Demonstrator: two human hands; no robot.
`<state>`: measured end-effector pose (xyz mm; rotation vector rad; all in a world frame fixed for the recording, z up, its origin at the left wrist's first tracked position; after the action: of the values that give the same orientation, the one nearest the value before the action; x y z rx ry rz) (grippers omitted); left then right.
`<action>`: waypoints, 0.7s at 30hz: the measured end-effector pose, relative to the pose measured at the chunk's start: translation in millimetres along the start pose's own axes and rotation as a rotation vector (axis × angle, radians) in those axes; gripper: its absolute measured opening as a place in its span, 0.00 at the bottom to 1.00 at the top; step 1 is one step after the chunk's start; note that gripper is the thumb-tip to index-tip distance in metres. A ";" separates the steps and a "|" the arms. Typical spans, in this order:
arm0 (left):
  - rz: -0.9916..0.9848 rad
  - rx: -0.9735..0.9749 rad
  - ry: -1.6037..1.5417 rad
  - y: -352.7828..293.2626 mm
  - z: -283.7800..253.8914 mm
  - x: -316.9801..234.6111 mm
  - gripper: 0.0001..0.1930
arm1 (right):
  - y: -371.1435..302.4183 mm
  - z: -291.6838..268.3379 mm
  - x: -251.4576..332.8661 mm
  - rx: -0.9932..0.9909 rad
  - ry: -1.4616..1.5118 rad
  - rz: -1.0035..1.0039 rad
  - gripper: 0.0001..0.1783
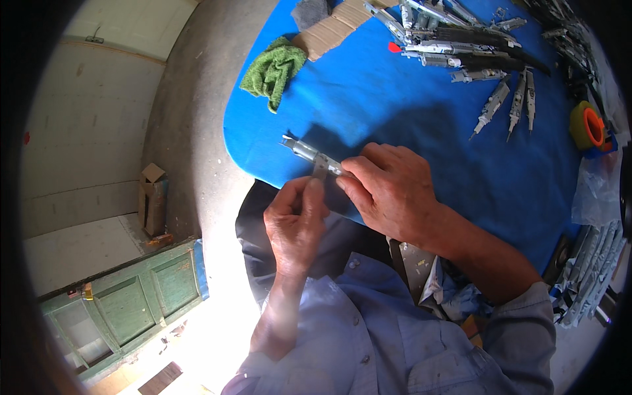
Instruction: The person sits on the floor and assembles small mechanical parts, likely fuel injectors, on a blue workbench. They use a small piece of cardboard to wipe or clean the components and then attach them to a larger metal assembly, repeating the process for multiple parts.
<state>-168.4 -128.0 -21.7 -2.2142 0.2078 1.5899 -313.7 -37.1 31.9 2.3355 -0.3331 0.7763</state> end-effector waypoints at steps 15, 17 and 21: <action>0.037 0.023 0.027 3.0 0.0 0.0 0.11 | 0.4 1.3 -0.3 0.018 -0.001 0.015 0.10; 0.023 0.013 0.019 1.9 -0.4 0.1 0.11 | -0.8 0.8 -0.6 0.021 -0.002 0.019 0.11; -0.005 0.010 0.029 1.7 -1.1 -1.4 0.12 | -0.3 0.0 -0.4 0.012 0.002 0.003 0.10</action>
<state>-168.4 -130.1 -20.5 -2.2296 0.2184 1.5509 -313.9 -36.9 31.5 2.3464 -0.3316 0.7838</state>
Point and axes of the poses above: each hand's wrist, its own y-axis towards the middle knuckle, its own z-axis out of the palm, x = y × z, the point moved 10 cm from there along y, towards the middle knuckle, and after that the axes turned 7 degrees about -x, right-handed, at the moved point
